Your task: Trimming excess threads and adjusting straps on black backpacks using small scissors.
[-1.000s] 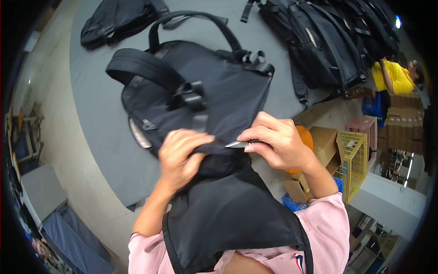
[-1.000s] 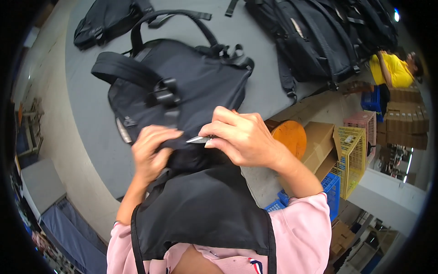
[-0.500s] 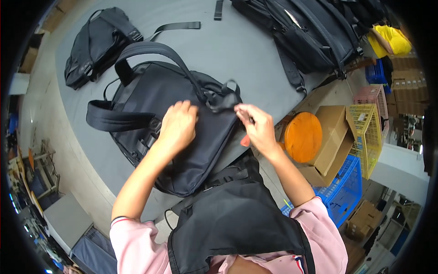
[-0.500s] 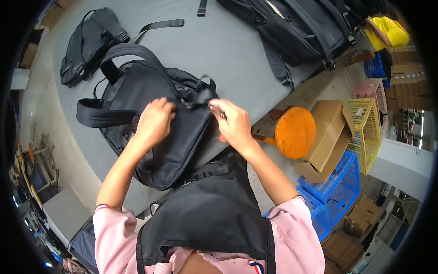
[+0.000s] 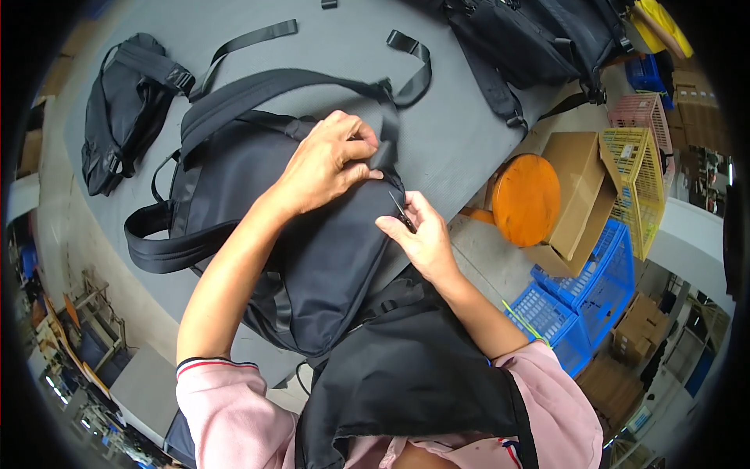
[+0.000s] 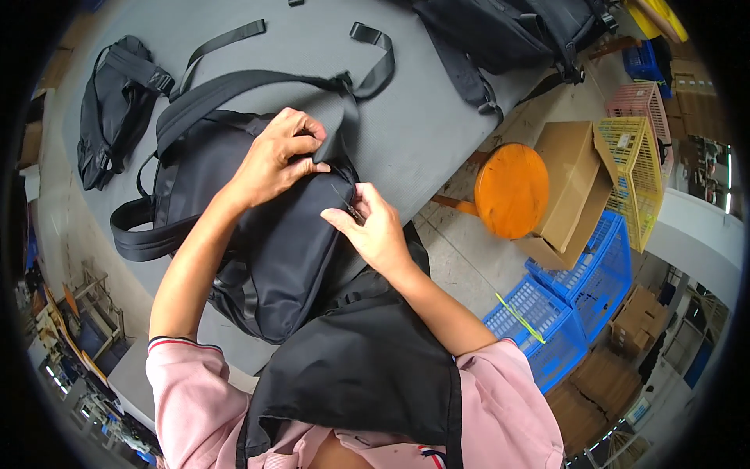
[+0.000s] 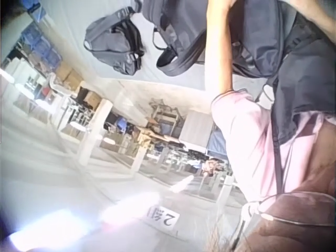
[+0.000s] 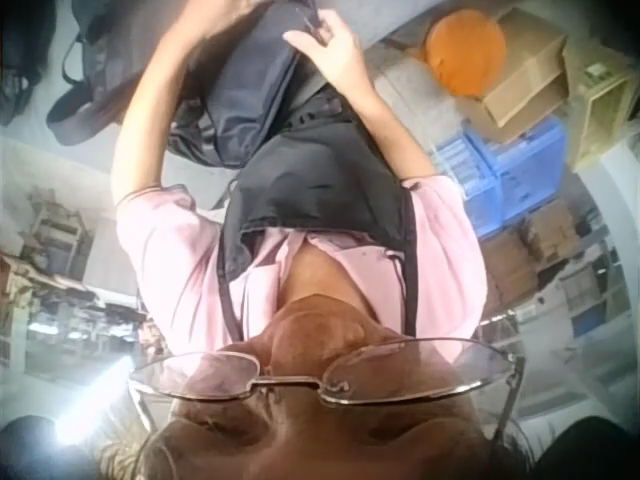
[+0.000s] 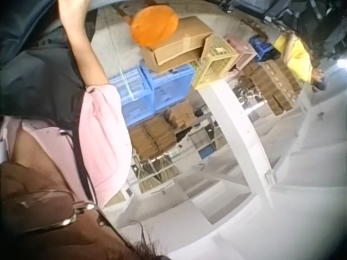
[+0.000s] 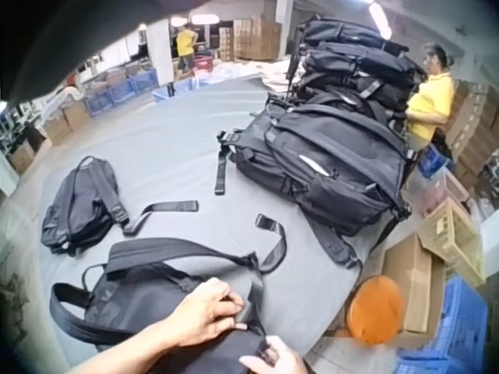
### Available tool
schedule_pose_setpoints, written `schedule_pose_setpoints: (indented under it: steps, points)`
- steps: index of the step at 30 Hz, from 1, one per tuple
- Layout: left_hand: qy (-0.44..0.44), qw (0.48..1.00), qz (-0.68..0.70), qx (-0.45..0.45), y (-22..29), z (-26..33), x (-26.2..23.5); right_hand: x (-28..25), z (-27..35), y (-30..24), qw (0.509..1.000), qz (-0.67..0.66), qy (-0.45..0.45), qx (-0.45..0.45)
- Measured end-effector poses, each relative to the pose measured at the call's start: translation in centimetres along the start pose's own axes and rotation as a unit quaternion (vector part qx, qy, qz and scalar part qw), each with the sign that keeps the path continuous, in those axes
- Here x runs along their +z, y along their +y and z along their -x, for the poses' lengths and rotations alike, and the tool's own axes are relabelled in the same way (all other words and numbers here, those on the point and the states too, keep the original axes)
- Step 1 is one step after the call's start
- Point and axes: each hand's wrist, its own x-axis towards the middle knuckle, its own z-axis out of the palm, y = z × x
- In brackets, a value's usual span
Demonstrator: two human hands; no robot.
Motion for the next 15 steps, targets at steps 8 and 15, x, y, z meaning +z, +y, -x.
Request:
schedule_pose_setpoints:
  steps: [8,15]
  points:
    - [0.111,0.992,0.021,-0.053,3.3,0.9,0.7,0.4,0.1,-2.1,0.998,-0.037,-0.013,0.056]
    - [0.19,0.804,0.457,-0.329,6.5,3.6,1.8,-2.4,-0.8,-4.2,0.954,0.177,-0.238,-0.036]
